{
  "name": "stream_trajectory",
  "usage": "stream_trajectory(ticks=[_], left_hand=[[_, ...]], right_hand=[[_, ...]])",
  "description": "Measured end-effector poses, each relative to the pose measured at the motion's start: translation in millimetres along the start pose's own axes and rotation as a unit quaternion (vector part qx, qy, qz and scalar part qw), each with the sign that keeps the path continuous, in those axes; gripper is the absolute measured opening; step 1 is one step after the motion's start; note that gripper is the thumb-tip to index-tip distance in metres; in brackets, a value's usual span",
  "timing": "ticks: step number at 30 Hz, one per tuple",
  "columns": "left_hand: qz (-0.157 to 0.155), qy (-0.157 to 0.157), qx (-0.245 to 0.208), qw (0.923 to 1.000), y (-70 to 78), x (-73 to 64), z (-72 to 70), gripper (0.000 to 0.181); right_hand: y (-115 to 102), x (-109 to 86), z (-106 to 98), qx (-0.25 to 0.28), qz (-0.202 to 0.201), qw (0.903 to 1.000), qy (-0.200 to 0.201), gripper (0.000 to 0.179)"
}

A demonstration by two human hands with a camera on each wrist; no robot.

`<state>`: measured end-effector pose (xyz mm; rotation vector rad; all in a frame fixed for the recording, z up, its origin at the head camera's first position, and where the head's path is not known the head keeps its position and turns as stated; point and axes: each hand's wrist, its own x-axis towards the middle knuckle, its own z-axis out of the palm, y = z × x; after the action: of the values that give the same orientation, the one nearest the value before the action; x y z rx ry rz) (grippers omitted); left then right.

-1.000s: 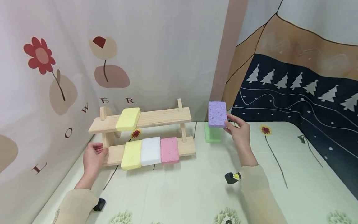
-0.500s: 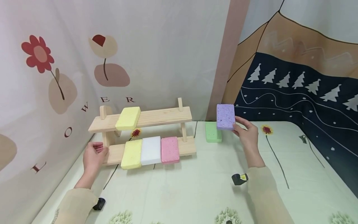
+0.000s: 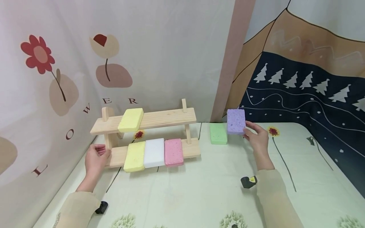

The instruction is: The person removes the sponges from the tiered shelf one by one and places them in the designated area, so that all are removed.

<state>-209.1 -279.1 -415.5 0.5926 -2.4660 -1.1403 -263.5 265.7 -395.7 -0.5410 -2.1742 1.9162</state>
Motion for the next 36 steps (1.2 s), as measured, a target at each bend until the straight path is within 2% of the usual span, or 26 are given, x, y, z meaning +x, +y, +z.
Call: stream_trajectory(ticks=[8,13,21,29,36], left_hand=[[0.007,-0.001,-0.003,1.0000,1.0,0.0,0.4,0.036],[0.005,0.000,0.000,1.0000,0.8,0.4,0.1,0.036],[0.009,-0.003,0.001,1.0000,0.3,1.1,0.2,0.036],[0.011,-0.001,0.003,0.9999,-0.9,-0.4,0.7,0.036],[0.006,0.000,0.002,1.0000,0.4,0.6,0.0,0.035]], right_hand=[[4.0,2.7,-3.4,0.008,0.021,0.9997,-0.007,0.048],[9.9,5.3,-7.4,0.032,0.031,0.9989,-0.012,0.048],[21.4,13.1,-10.6,-0.033,0.070,0.9970,-0.008,0.048],[40.4,20.0,-14.5,-0.079,0.093,0.9922,-0.025,0.047],[42.3,27.3,-12.2,-0.114,0.070,0.9908,-0.021,0.045]])
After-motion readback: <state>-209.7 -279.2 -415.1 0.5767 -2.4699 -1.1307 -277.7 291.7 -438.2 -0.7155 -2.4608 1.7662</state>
